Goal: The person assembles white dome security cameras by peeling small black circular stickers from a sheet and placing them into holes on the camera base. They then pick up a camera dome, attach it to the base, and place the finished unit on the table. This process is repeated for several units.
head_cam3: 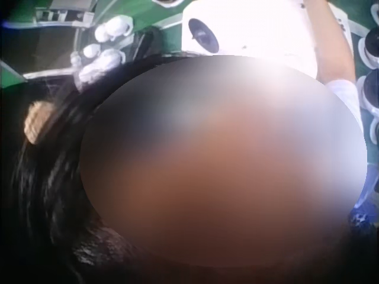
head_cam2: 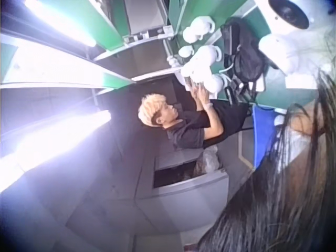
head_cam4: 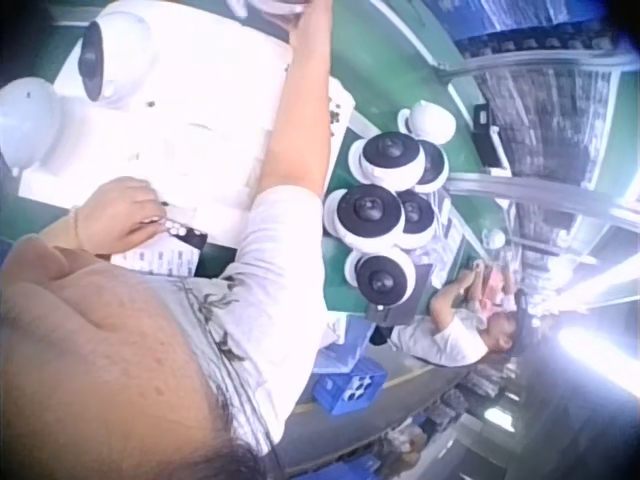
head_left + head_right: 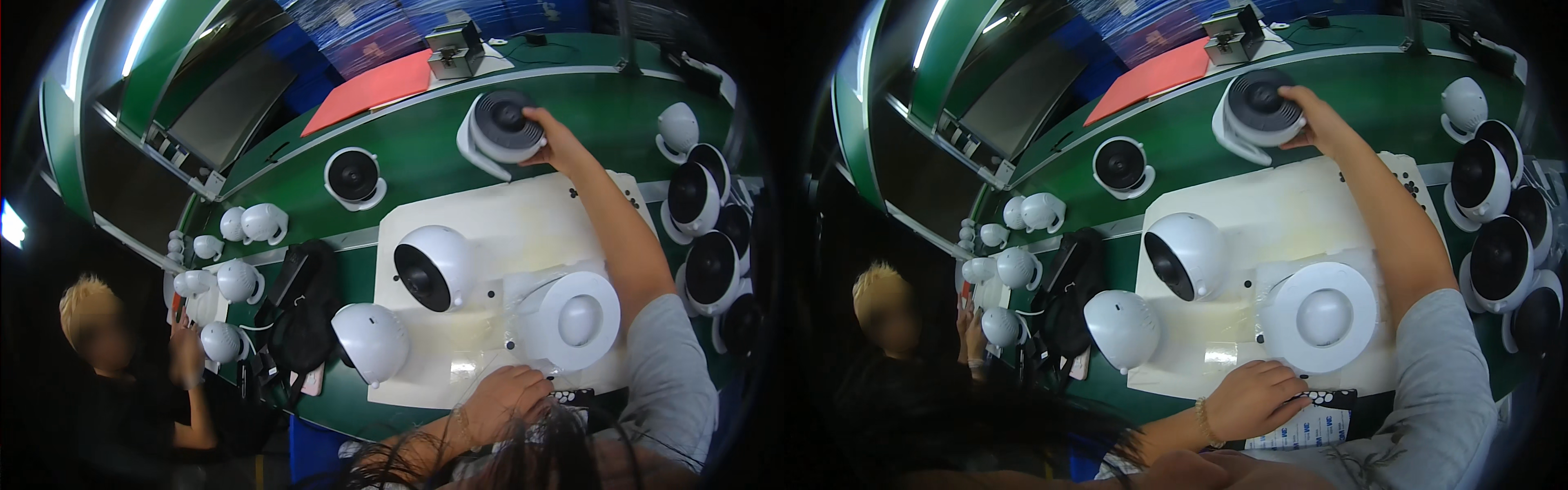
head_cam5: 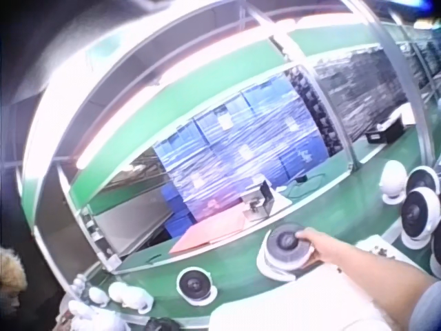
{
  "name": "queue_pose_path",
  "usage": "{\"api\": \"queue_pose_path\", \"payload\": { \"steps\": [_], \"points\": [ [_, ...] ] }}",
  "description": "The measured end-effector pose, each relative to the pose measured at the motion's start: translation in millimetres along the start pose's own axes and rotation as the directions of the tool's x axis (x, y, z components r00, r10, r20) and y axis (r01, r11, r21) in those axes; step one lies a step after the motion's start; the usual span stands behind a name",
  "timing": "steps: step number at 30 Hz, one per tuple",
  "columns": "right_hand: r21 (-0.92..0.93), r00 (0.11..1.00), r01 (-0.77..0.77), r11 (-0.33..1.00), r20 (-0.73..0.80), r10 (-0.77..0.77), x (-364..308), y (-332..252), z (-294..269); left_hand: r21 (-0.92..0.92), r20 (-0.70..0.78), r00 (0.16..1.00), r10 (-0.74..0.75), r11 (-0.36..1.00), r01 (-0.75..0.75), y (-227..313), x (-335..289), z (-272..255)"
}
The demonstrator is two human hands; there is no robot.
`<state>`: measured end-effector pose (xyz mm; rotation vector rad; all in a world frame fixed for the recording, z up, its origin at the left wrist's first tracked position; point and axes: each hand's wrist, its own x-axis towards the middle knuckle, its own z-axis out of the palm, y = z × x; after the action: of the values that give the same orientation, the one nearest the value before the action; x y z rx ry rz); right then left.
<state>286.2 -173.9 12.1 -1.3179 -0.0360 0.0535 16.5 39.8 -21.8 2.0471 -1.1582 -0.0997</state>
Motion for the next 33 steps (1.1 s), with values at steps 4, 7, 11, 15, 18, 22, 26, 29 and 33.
{"api": "queue_pose_path", "payload": {
  "steps": [4, 7, 11, 15, 18, 22, 26, 29, 33],
  "points": [
    [-0.395, 0.988, 0.11, 0.912, 0.142, -0.058, -23, 3, 71, 0.026, -0.001, 0.998, -0.055, 0.998, 0.055, 9, -10, -5],
    [-0.571, 0.957, 0.178, 0.802, 0.29, -0.005, -27, 15, 85, 0.05, 0.002, 0.998, -0.066, 0.997, 0.066, 10, -11, -6],
    [-0.527, 0.896, 0.222, 0.82, 0.441, 0.041, -28, 35, 88, 0.068, -0.01, 0.999, -0.051, 0.996, 0.052, 9, -13, -3],
    [-0.479, 0.724, 0.212, 0.852, 0.662, 0.193, -41, 36, 92, 0.061, -0.04, 0.999, -0.026, 0.998, 0.029, 9, -13, -2],
    [-0.514, 0.588, 0.232, 0.826, 0.75, 0.301, -33, 54, 91, 0.069, -0.039, 0.999, -0.031, 0.997, 0.034, 11, -13, 0],
    [-0.575, 0.493, 0.383, 0.723, 0.789, 0.366, -38, 53, 97, 0.053, -0.045, 0.998, -0.036, 0.998, 0.038, 11, -13, -1],
    [-0.674, 0.687, 0.483, 0.559, 0.688, 0.234, -40, 23, 84, 0.042, -0.027, 0.999, -0.022, 0.999, 0.023, 12, -12, -4],
    [-0.454, 0.83, 0.477, 0.753, 0.514, -0.216, -47, -8, 71, 0.05, 0.002, 0.998, -0.065, 0.997, 0.064, 17, -12, -7],
    [-0.078, 0.732, 0.663, 0.745, 0.276, -0.623, -118, -72, 82, 0.032, -0.032, 0.995, -0.099, 0.995, 0.1, 23, -14, -11]
  ]
}}
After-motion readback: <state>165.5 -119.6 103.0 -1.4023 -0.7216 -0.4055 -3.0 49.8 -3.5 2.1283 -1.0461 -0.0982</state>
